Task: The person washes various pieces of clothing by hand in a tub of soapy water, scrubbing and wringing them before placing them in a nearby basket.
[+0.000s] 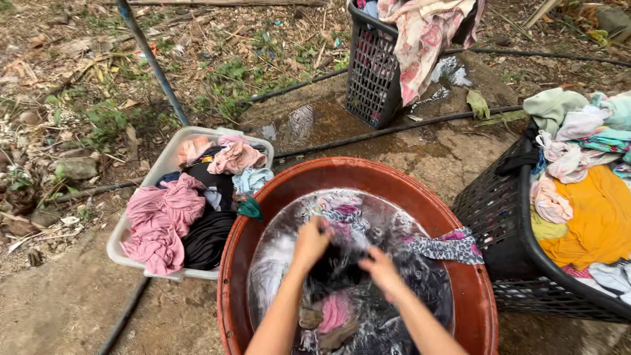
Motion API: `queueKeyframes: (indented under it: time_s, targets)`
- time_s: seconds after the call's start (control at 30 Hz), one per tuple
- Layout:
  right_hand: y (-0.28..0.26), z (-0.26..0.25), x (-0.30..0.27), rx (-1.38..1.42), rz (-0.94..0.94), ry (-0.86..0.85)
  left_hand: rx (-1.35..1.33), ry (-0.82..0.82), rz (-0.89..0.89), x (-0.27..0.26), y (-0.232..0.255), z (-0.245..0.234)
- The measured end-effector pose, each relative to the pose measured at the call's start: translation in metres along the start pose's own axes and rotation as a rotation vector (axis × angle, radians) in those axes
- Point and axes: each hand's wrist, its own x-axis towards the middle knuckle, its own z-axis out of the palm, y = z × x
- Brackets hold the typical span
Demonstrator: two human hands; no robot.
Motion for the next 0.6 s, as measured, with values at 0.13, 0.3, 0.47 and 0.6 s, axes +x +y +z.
queueKeyframes:
  time_s: [0.13,0.3,0.47,0.6]
  targets:
    - [-0.123,-0.028,-0.017,0.215,0.048,0.223,-0.119,0.115,0.134,0.011,0.079,-0.072]
    - [-0.210,-0.054,-0.045,0.457,-0.469,0.129,-0.306,0.363,0.112,0.010,0.112,-0.130]
    - [-0.256,-0.067,-0.078,0.539,-0.444,0.085,-0.285,0.531,-0.010,0.002,0.091,-0.120]
    - [-0.248,-0.035,-0.083,0.498,-0.329,0.021,-0.071,0.220,0.388,-0.004,0.083,-0.056]
